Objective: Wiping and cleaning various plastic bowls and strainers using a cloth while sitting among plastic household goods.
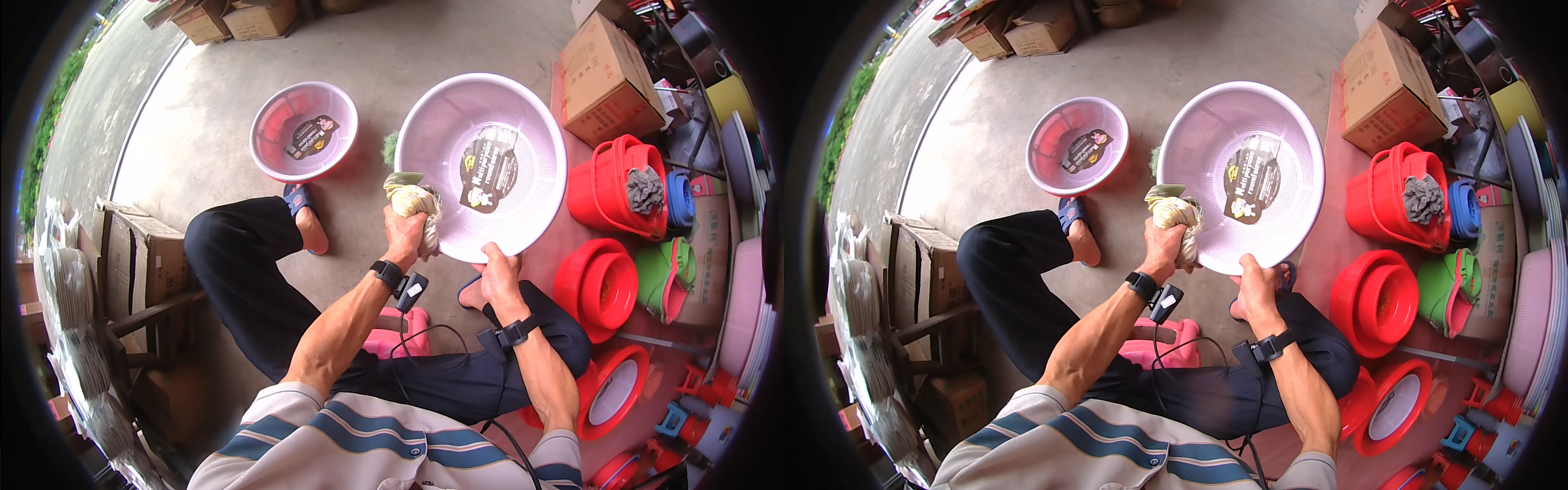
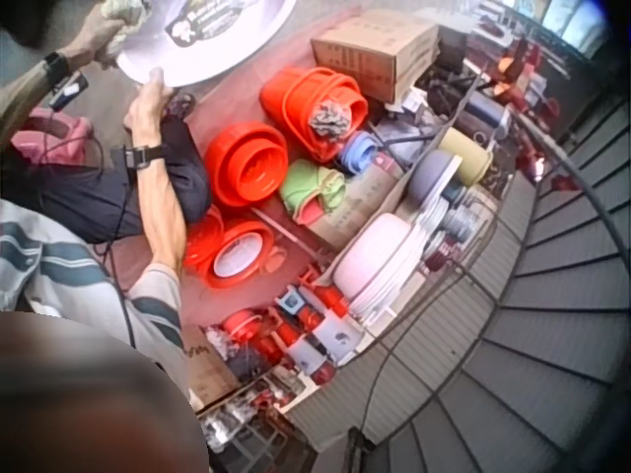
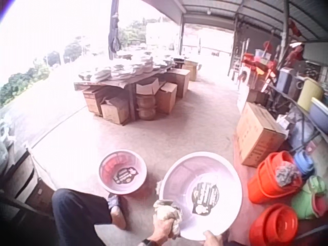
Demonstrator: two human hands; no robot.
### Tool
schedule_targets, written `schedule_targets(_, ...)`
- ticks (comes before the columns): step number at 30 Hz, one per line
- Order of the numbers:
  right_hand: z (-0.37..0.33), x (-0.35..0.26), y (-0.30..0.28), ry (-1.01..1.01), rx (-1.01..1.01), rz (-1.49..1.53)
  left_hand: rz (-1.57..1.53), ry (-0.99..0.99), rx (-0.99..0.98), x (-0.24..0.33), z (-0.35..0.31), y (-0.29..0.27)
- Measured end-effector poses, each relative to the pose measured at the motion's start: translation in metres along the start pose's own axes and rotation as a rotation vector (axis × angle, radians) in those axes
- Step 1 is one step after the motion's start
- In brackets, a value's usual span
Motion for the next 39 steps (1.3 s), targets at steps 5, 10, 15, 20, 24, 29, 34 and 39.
schedule_targets(5,0.006,-0.001,-0.006,0.043,-0.013,0.027,0.305,0.172,0.083,0.01,0.044,-0.014)
schedule_targets(10,0.002,-0.018,-0.004,0.086,-0.124,-0.058,0.59,0.305,0.024,0.049,0.079,-0.042)
schedule_targets(15,-0.006,-0.041,-0.007,0.137,-0.244,-0.11,0.585,0.674,0.025,0.09,0.119,-0.07)
schedule_targets(20,-0.007,-0.054,-0.009,0.196,-0.286,-0.246,0.523,0.681,-0.197,0.109,0.134,-0.084)
schedule_targets(24,-0.001,-0.067,0.006,-0.37,-0.243,-0.229,0.205,0.559,-0.116,0.096,0.083,-0.074)
schedule_targets(29,-0.007,-0.028,0.022,0.008,-0.162,-0.105,-0.026,0.267,0.03,0.021,0.038,-0.044)
schedule_targets(34,0.027,0.002,-0.024,0.086,-0.059,0.007,0.008,0.205,-0.063,0.0,0.015,-0.032)
schedule_targets(39,0.009,-0.01,-0.02,0.103,-0.081,-0.034,0.299,0.303,0.063,-0.001,0.064,-0.056)
Point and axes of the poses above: each hand's wrist, its own z-axis towards the middle knuckle, its own y-axis out of the palm, x = y × z, the point moved 5 cm from there along z, towards the middle knuckle, and after that the axes turned 12 degrees about z, right-handed, at the moved point
